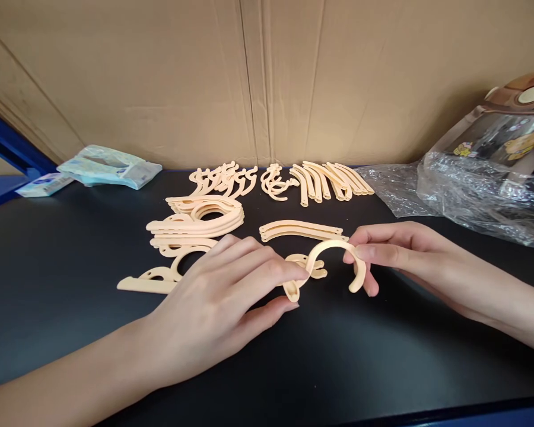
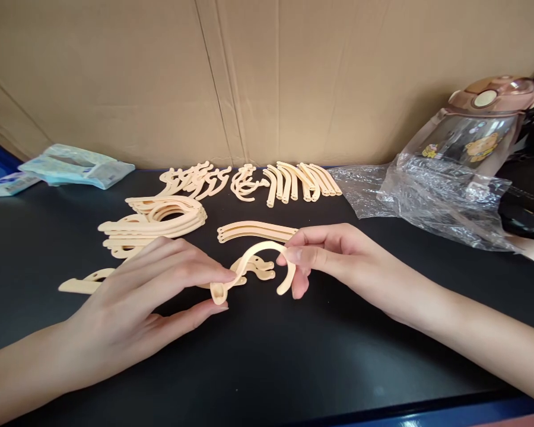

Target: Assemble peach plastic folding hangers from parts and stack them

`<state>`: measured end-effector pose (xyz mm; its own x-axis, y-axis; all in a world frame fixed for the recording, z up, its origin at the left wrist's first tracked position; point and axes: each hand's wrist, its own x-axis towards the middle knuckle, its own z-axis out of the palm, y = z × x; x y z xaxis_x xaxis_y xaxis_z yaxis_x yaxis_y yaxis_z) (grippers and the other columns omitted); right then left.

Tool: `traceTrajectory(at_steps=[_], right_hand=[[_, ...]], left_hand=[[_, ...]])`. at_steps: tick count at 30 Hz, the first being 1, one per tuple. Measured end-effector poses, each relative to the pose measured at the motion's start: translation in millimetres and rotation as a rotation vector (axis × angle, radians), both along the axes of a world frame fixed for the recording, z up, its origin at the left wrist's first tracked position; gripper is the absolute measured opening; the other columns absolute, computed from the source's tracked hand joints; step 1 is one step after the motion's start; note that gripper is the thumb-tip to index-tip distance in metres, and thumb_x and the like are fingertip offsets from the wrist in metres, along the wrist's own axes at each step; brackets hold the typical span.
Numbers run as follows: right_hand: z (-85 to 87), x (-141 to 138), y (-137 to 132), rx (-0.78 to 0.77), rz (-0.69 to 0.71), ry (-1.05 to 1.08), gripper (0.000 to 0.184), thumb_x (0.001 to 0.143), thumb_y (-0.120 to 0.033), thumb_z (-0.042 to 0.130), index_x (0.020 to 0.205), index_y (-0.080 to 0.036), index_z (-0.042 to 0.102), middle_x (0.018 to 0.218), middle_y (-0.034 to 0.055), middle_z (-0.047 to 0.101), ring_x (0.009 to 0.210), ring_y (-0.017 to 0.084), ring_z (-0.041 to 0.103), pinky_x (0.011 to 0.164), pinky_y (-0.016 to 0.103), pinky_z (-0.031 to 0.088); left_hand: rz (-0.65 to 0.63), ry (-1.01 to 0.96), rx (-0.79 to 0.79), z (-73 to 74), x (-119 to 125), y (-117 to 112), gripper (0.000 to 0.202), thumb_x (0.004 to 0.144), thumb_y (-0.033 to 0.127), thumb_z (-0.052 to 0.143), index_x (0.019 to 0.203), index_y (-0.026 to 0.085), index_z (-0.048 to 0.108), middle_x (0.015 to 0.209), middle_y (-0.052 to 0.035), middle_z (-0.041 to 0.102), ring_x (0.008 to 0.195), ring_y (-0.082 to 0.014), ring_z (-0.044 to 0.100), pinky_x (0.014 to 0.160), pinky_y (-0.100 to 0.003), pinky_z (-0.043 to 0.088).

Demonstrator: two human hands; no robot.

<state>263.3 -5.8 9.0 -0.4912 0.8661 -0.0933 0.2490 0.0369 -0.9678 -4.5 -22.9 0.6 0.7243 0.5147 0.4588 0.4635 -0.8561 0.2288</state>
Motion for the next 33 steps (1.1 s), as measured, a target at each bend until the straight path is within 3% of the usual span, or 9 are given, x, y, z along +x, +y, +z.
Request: traceTrajectory(at_steps=[5, 8, 13, 18, 21, 27, 33], right_hand=[[-1.7, 2, -2, 0.111, 0.113, 0.081, 0.030, 0.098, -0.044, 0.050, 0.097, -0.030, 0.076, 0.111, 0.0002, 0.072, 0.112, 0.019, 0.061, 0.086, 0.025, 0.048], [-1.1, 0, -5, 0.156, 0.143, 0.036, 0.028, 0.099, -0.041, 0.048, 0.108, -0.034, 0.074, 0.122, -0.0024, 0.069, 0.118, 0.017, 0.060, 0.092, 0.023, 0.049], [1.7, -5, -10, 0.343, -0.006, -0.106, 0.014, 0.093, -0.032, 0.062, 0.101, -0.031, 0.073, 0.099, -0.0044, 0.074, 0.093, 0.011, 0.067, 0.085, 0.018, 0.050], [2.2, 2, -1, 0.432, -0.151, -0.071, 0.012, 0.093, -0.032, 0.061, 0.091, -0.028, 0.072, 0.075, -0.0041, 0.068, 0.068, 0.008, 0.061, 0.066, 0.018, 0.049], [1.0, 7, 6, 0.451, -0.178, -0.052, 0.010, 0.092, -0.031, 0.063, 0.091, -0.027, 0.073, 0.077, -0.0041, 0.069, 0.061, 0.006, 0.057, 0.064, 0.020, 0.048], [-2.2, 8, 13, 0.425, -0.138, -0.100, 0.016, 0.091, -0.037, 0.063, 0.093, -0.025, 0.072, 0.081, -0.0019, 0.069, 0.066, 0.008, 0.059, 0.066, 0.023, 0.047], [-3.9, 9, 16, 0.396, -0.139, -0.102, 0.019, 0.092, -0.038, 0.060, 0.095, -0.022, 0.071, 0.079, -0.0006, 0.065, 0.062, 0.009, 0.054, 0.063, 0.025, 0.045]], left_hand=[[0.021, 0.010, 0.000, -1.0, -2, 0, 0.005, 0.097, 0.018, 0.056, 0.102, 0.019, 0.058, 0.092, 0.0019, 0.066, 0.084, -0.0134, 0.056, 0.075, -0.028, 0.038], [0.031, 0.028, -0.030, -1.3, 0, -1, 0.007, 0.098, 0.016, 0.052, 0.099, 0.020, 0.057, 0.091, 0.0023, 0.065, 0.083, -0.0129, 0.055, 0.075, -0.029, 0.037], [0.036, 0.036, -0.006, 0.4, 0, 2, 0.012, 0.100, 0.028, 0.051, 0.105, 0.019, 0.059, 0.096, 0.0008, 0.067, 0.088, -0.0152, 0.055, 0.079, -0.030, 0.038], [0.197, 0.162, 0.095, 2.3, -11, 17, 0.027, 0.102, 0.032, 0.043, 0.107, 0.021, 0.067, 0.111, -0.0029, 0.067, 0.101, -0.0218, 0.054, 0.089, -0.037, 0.036], [0.236, 0.213, 0.097, 1.7, -18, 26, 0.031, 0.102, 0.036, 0.043, 0.106, 0.022, 0.070, 0.117, -0.0026, 0.067, 0.108, -0.0238, 0.054, 0.094, -0.040, 0.035], [0.244, 0.271, 0.062, 1.3, -16, 30, 0.035, 0.101, 0.038, 0.042, 0.107, 0.020, 0.072, 0.110, -0.0051, 0.069, 0.101, -0.0249, 0.056, 0.089, -0.043, 0.038], [0.260, 0.258, 0.032, 0.6, -15, 29, 0.032, 0.100, 0.037, 0.043, 0.103, 0.026, 0.074, 0.108, -0.0037, 0.068, 0.099, -0.0235, 0.056, 0.090, -0.042, 0.039]])
